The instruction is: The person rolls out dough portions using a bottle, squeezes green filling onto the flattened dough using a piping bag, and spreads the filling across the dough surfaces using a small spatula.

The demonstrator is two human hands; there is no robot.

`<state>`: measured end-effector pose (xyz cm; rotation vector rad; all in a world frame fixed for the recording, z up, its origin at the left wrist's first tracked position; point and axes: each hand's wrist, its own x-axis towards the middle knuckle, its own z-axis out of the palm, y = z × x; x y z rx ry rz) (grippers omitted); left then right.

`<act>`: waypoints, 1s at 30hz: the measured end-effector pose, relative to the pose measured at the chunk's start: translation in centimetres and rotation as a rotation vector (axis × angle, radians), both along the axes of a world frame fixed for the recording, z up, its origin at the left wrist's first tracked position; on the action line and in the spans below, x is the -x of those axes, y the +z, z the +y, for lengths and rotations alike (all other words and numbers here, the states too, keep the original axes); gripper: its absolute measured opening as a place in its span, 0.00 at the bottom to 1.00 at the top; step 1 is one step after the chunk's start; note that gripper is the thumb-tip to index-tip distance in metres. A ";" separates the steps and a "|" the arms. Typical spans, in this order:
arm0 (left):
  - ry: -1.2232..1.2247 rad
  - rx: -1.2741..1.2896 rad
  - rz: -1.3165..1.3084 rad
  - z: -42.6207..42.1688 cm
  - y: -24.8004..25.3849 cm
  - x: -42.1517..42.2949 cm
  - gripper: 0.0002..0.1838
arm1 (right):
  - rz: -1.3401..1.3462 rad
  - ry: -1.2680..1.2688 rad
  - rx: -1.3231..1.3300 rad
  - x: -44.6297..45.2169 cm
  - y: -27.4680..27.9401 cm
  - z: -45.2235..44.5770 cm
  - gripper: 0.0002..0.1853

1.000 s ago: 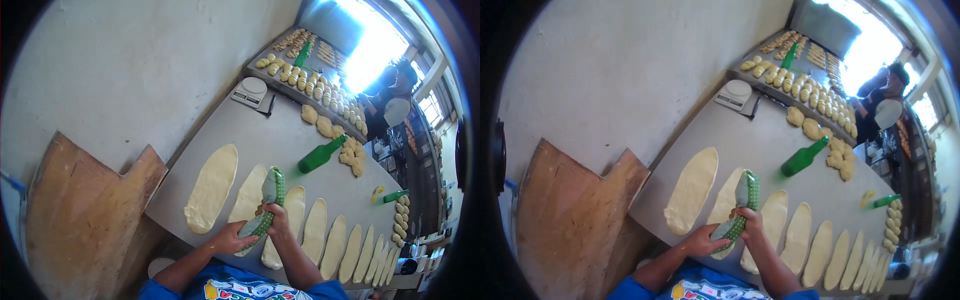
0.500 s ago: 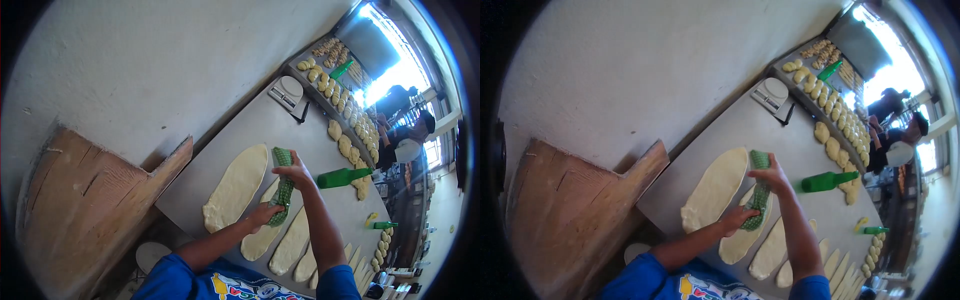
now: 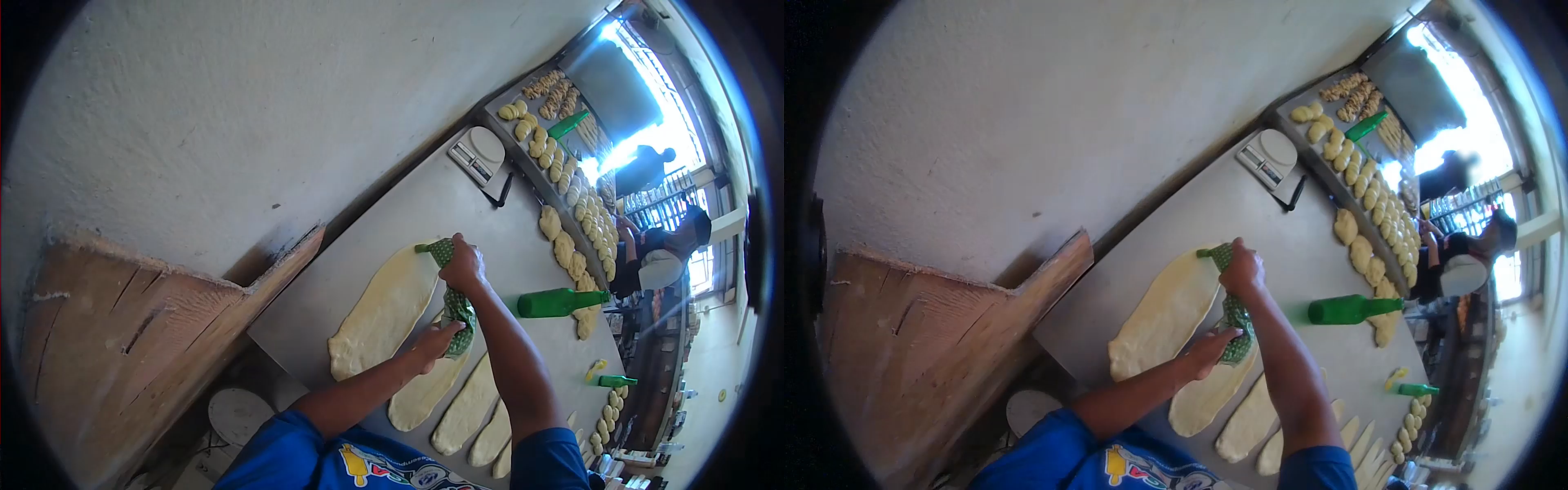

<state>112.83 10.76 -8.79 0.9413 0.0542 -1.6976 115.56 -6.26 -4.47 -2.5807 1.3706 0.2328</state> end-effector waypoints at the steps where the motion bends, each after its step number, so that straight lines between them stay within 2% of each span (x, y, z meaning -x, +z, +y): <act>1: -0.004 -0.008 0.003 0.0 -0.3 0.0 0.23 | 0.020 -0.005 0.013 -0.1 -0.1 0.1 0.29; 7: 0.019 0.054 0.016 -0.4 -1.8 1.3 0.23 | 0.049 -0.004 0.035 1.2 -0.5 -0.2 0.26; 13: -0.015 0.044 0.025 -0.5 -0.8 1.9 0.22 | 0.125 -0.021 0.025 2.9 -0.6 -0.9 0.26; 17: -0.174 0.209 -0.092 0.4 0.5 2.9 0.21 | 0.006 -0.067 0.001 8.0 2.1 -1.1 0.27; 19: -0.246 0.238 -0.066 0.7 0.6 3.9 0.21 | -0.049 -0.137 0.075 11.8 2.3 -0.7 0.28; 22: -0.439 0.327 -0.038 0.9 0.7 5.5 0.20 | -0.049 -0.165 0.031 15.2 1.2 0.4 0.29; 30: -0.449 0.193 -0.095 2.0 -0.8 6.8 0.22 | -0.025 -0.121 0.040 15.3 -1.4 2.1 0.24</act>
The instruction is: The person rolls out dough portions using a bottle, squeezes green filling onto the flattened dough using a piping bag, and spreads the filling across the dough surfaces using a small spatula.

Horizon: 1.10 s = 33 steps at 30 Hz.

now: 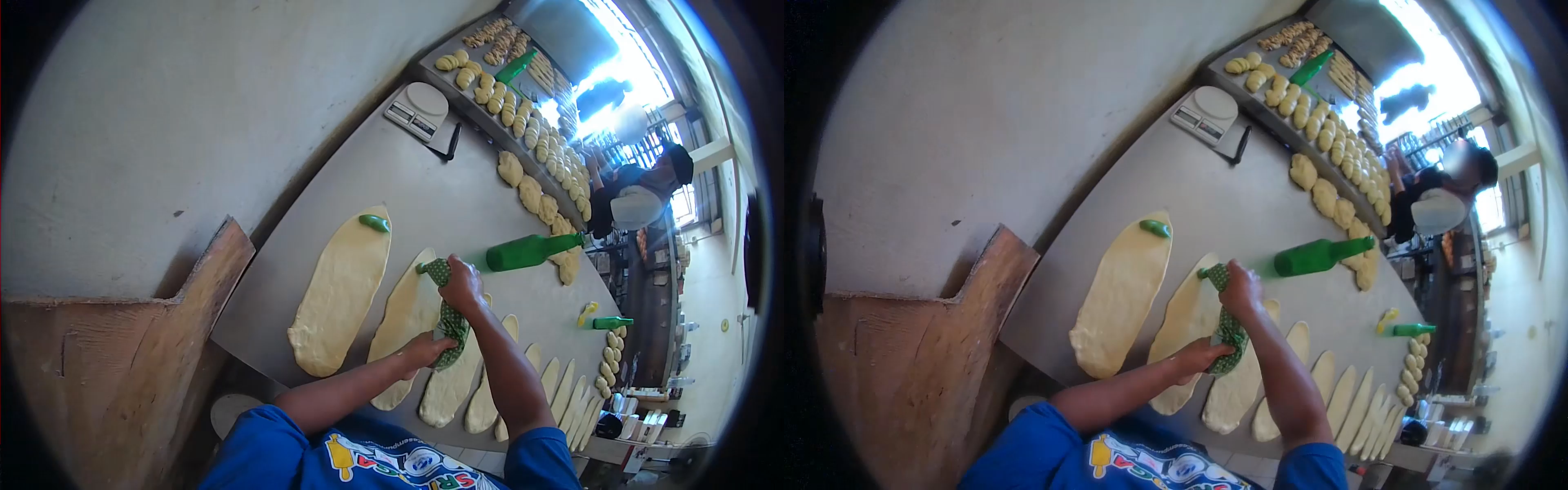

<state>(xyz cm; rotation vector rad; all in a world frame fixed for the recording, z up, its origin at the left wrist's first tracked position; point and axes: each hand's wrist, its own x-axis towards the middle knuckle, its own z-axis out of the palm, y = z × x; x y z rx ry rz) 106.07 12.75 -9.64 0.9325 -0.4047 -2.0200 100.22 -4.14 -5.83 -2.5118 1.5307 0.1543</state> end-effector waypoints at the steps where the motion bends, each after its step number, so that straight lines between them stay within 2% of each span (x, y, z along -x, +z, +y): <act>1: 0.006 -0.016 -0.002 -0.1 0.1 -0.1 0.23 | 0.005 0.005 -0.005 0.1 -0.2 -0.2 0.23; 8: -0.031 -0.021 0.050 -0.3 -0.9 1.7 0.24 | 0.049 -0.062 -0.004 2.4 -0.9 -0.3 0.19; 12: -0.108 0.022 0.017 0.1 -1.6 4.1 0.19 | 0.068 0.002 0.017 5.7 -0.4 0.3 0.19; 14: -0.156 0.052 -0.004 0.3 -0.2 4.4 0.19 | -0.015 -0.165 0.138 8.6 0.9 1.2 0.19; 15: -0.188 0.081 -0.024 0.3 0.9 4.5 0.18 | -0.005 -0.180 0.141 10.5 1.5 1.3 0.19; 17: -0.236 0.143 -0.067 0.2 2.4 4.9 0.17 | -0.027 -0.365 0.107 13.5 2.5 1.5 0.21; 23: -0.353 0.050 -0.007 0.0 0.8 8.5 0.16 | 0.049 -0.440 0.149 15.8 0.3 3.0 0.19; 27: -0.285 0.000 -0.010 0.4 -0.4 9.0 0.20 | -0.027 -0.431 0.051 15.4 -0.6 2.9 0.15; 33: -0.289 0.007 -0.005 -0.4 -0.4 9.6 0.18 | -0.031 -0.447 0.070 16.8 -1.7 2.1 0.12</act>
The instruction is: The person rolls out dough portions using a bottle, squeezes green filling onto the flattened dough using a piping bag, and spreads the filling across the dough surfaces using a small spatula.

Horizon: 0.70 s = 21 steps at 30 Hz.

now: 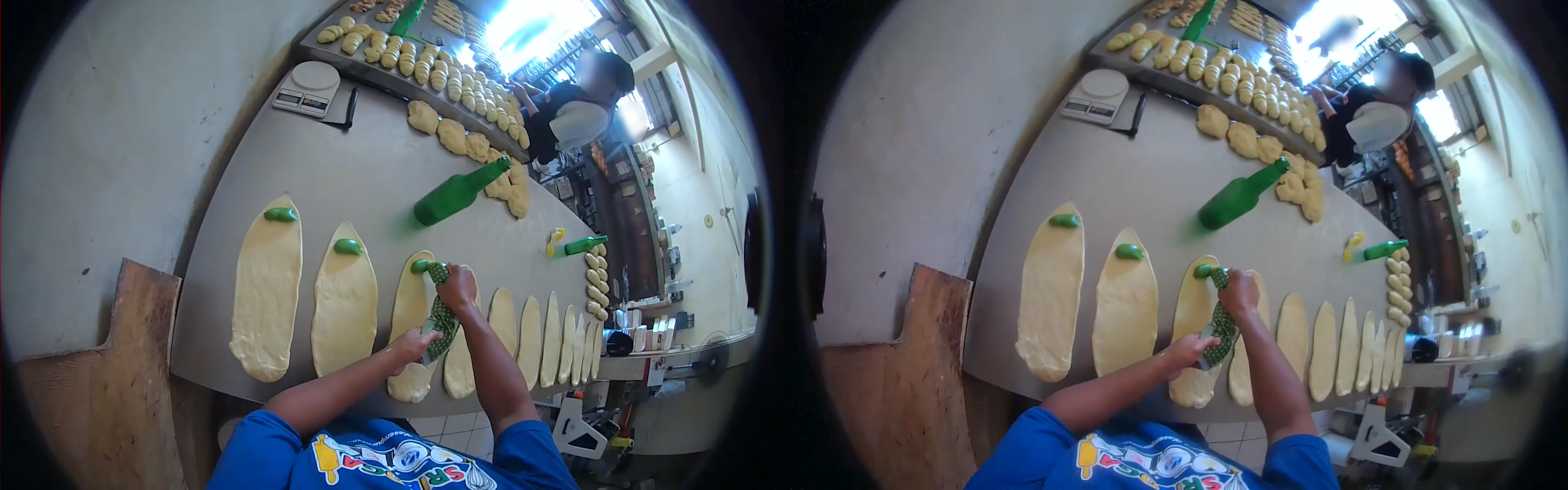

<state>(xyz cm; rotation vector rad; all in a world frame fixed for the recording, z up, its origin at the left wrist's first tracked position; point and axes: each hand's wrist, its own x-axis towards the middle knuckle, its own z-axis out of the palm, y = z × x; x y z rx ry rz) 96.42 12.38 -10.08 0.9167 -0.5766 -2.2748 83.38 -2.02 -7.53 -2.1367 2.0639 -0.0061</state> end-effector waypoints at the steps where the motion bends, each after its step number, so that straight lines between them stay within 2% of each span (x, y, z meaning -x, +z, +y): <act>1: 0.006 -0.018 0.012 -0.1 0.2 0.2 0.18 | 0.017 -0.014 -0.027 0.4 0.0 -0.1 0.12; 6: -0.006 -0.050 0.052 -0.3 1.6 1.7 0.18 | 0.198 -0.056 -0.108 3.5 0.2 0.1 0.13; 9: -0.072 0.011 0.046 -0.4 2.4 3.1 0.18 | 0.070 -0.166 0.013 7.8 1.3 1.0 0.13; 14: -0.184 0.033 0.036 -1.3 1.3 6.9 0.19 | 0.121 -0.188 0.127 10.9 1.0 1.7 0.13; 21: -0.140 -0.031 -0.029 -1.0 0.4 7.9 0.19 | 0.042 -0.088 0.079 11.4 -1.7 0.9 0.11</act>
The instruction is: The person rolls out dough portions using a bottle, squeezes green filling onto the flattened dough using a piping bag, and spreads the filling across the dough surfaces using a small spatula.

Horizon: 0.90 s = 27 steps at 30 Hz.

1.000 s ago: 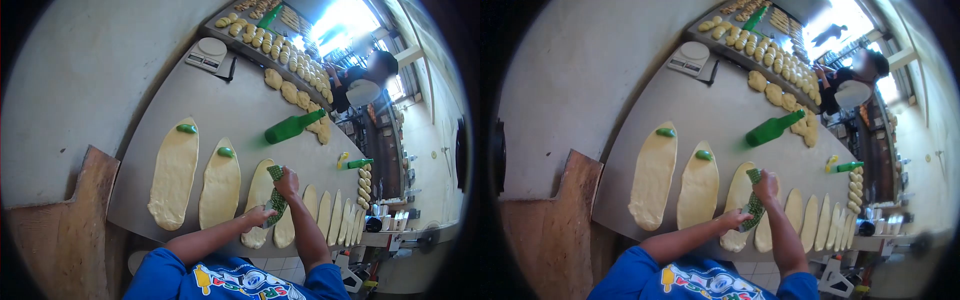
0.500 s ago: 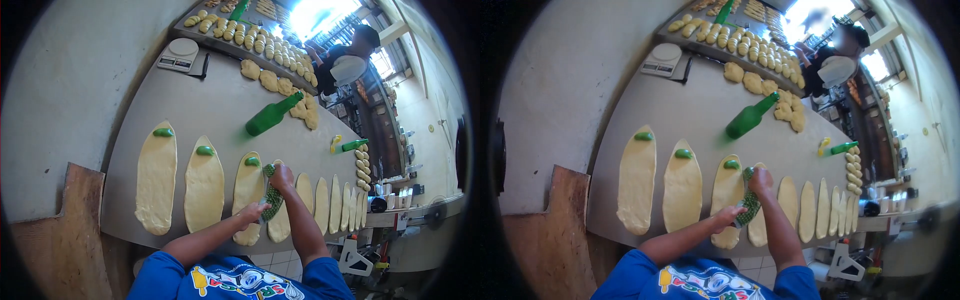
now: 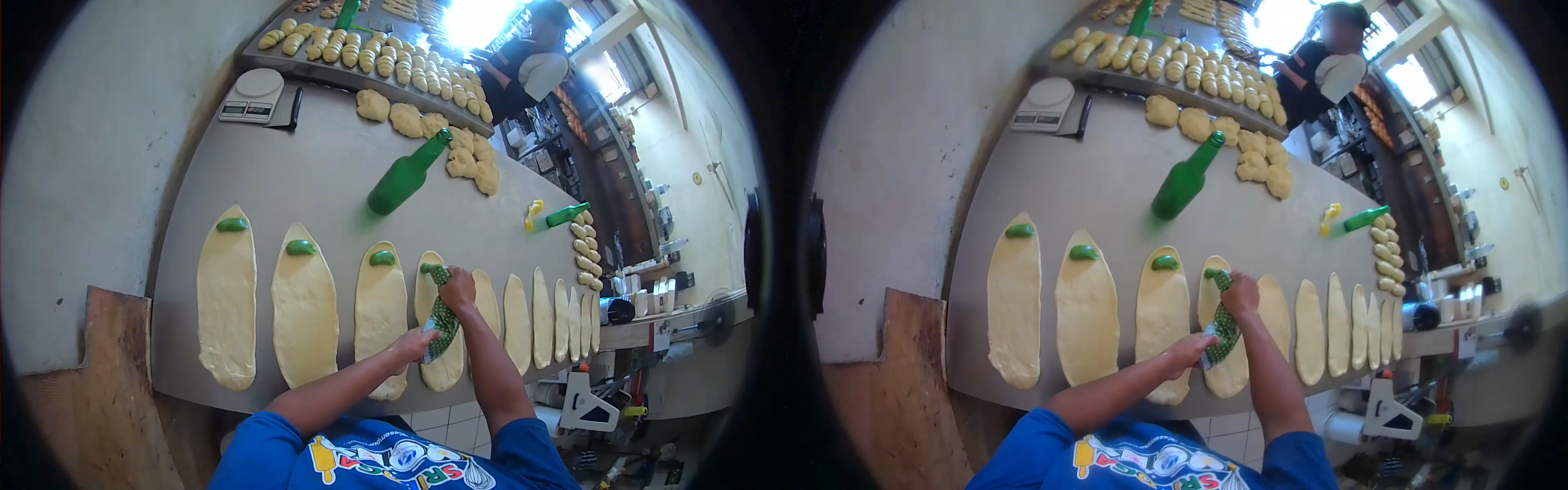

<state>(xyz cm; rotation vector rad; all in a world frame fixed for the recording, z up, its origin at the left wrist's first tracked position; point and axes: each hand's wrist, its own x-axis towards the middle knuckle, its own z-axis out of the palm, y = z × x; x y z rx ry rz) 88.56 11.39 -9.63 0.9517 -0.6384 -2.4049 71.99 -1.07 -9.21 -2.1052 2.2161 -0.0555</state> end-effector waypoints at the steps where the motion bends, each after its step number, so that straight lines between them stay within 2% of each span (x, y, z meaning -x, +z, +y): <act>1: 0.014 -0.018 -0.001 -0.1 -0.2 0.2 0.20 | 0.000 -0.003 0.001 0.2 -0.2 -0.2 0.11; 9: -0.007 -0.020 0.015 -0.1 -0.3 2.4 0.19 | -0.061 -0.109 -0.057 2.7 0.9 0.6 0.09; 14: -0.098 0.115 -0.046 1.4 1.2 5.8 0.19 | -0.103 -0.179 0.024 8.5 3.2 4.1 0.10; 18: -0.153 0.140 -0.053 1.2 2.2 10.2 0.20 | -0.163 -0.291 0.214 11.9 5.1 5.2 0.11; 23: -0.087 0.119 -0.125 0.9 2.0 13.5 0.20 | -0.070 -0.076 0.051 15.3 1.0 2.3 0.12; 27: -0.011 0.065 -0.177 1.3 0.3 16.6 0.19 | -0.141 0.015 -0.042 16.6 -0.1 1.3 0.13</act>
